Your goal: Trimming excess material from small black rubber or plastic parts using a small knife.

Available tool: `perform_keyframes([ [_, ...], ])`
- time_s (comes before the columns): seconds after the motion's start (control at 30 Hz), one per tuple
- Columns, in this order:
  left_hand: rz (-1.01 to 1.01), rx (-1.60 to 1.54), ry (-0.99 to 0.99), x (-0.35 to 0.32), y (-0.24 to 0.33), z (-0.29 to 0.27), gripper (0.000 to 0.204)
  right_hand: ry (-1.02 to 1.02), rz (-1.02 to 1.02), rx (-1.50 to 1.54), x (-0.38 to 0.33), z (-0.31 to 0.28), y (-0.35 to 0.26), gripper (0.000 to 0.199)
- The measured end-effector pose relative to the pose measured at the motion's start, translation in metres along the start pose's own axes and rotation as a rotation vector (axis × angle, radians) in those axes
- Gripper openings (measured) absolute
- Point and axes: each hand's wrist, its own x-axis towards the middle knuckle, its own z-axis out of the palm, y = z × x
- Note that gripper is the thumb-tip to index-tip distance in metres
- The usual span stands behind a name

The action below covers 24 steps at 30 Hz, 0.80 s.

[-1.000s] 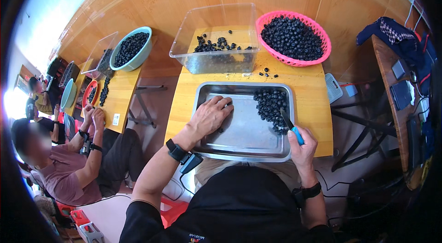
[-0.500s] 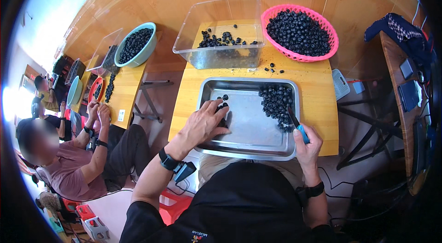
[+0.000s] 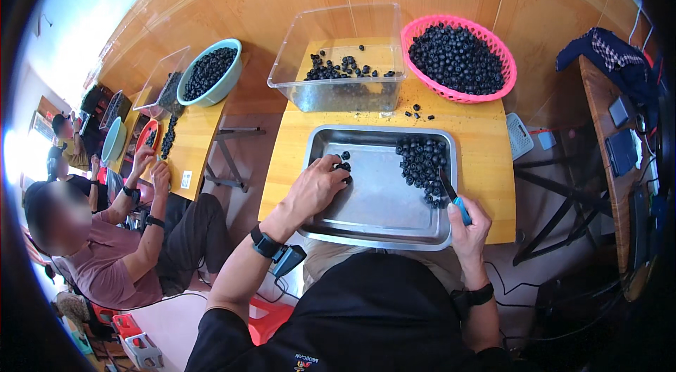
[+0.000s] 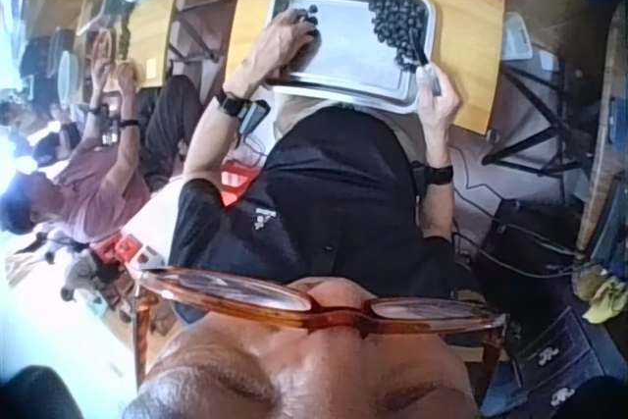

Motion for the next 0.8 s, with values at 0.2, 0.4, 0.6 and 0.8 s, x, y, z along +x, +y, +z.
perform_keyframes([
  [0.2, -0.005, -0.038, 0.056, 0.006, -0.005, 0.003, 0.028, -0.007, 0.008, 0.013, 0.000, 0.000, -0.003, 0.037],
  [0.4, -0.044, 0.037, 0.048, -0.004, 0.009, -0.011, 0.028, 0.003, -0.014, 0.012, 0.000, 0.001, 0.002, 0.031],
  [0.6, -0.121, 0.085, -0.061, -0.010, 0.008, -0.010, 0.032, 0.001, 0.014, 0.020, -0.001, 0.002, 0.004, 0.030],
  [0.8, -0.116, 0.066, -0.106, -0.009, 0.014, -0.011, 0.035, -0.002, 0.026, 0.006, -0.001, 0.002, 0.003, 0.031],
])
